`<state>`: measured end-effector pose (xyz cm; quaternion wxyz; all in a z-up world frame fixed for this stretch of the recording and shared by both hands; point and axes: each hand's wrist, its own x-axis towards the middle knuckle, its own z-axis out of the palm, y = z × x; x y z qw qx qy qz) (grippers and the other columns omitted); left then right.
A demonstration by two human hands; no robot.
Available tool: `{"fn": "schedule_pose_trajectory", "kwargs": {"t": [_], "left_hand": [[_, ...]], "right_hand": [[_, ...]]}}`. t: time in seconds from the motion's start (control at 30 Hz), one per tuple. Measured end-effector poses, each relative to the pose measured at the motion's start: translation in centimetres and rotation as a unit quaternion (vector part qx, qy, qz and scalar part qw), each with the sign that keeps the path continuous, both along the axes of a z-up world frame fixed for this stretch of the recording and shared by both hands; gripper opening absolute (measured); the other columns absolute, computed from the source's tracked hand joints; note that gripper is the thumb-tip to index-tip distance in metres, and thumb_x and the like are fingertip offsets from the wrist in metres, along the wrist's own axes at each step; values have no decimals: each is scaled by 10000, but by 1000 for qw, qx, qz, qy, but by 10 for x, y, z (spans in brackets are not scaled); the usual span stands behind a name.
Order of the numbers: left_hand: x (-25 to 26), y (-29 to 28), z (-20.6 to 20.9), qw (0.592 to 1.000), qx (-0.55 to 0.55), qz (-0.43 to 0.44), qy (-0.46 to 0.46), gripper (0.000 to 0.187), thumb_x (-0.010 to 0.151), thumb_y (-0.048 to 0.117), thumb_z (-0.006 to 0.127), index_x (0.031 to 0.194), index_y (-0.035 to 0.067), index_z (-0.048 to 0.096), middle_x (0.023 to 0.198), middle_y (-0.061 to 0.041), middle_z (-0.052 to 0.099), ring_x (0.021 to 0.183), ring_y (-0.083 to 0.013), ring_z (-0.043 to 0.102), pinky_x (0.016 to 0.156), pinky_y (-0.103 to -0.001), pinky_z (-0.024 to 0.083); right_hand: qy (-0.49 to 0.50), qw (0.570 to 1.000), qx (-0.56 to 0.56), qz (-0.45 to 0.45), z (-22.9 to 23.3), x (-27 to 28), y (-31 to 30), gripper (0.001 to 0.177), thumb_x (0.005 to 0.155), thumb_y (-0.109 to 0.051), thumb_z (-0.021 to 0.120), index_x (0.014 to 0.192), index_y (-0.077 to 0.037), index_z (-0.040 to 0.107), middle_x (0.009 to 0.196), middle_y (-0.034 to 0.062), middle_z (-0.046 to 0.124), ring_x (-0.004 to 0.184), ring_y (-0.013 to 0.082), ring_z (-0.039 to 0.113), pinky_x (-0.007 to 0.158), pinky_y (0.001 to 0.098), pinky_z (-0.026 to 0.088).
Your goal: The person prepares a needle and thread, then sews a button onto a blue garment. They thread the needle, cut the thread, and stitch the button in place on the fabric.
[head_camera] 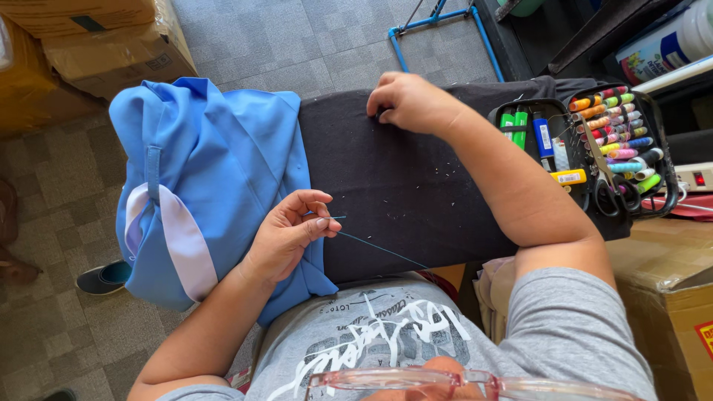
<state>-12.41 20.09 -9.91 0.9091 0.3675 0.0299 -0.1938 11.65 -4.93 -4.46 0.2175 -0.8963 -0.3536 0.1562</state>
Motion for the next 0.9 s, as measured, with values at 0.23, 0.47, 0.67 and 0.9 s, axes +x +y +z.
{"fn": "schedule_pose_trajectory", "kwargs": {"t": [0.23,0.47,0.67,0.9], "left_hand": [[0,0,0,1000,-10,4,-2,321,959,1,676,1273,10,610,1040,-72,635,1001,-192,709,902,-329,572],[-1,0,-3,1000,-23,10,-9,322,963,-7,679,1277,10,610,1048,-68,638,1019,-194,710,914,-329,575],[-1,1,-1,1000,-19,13,-21,310,967,-13,675,1270,21,621,1045,-68,643,1017,-197,715,911,-326,582],[1,-1,0,1000,-11,14,-26,298,974,-15,673,1266,18,622,1044,-75,650,1011,-197,718,907,-325,593]], "right_hand": [[-40,996,-49,61,-7,18,6,46,918,-84,697,952,-87,727,1047,76,660,987,293,659,868,400,533],[-513,854,-79,38,6,-5,-16,470,789,-194,703,1256,-149,707,1335,170,601,1251,366,544,970,491,458],[43,995,-11,93,18,-108,-31,156,871,-135,760,1023,-116,727,1042,74,668,1035,279,671,891,392,556],[-51,998,21,43,3,-154,-28,154,933,-189,715,1016,-63,685,1027,75,656,952,276,673,802,383,566]]}}
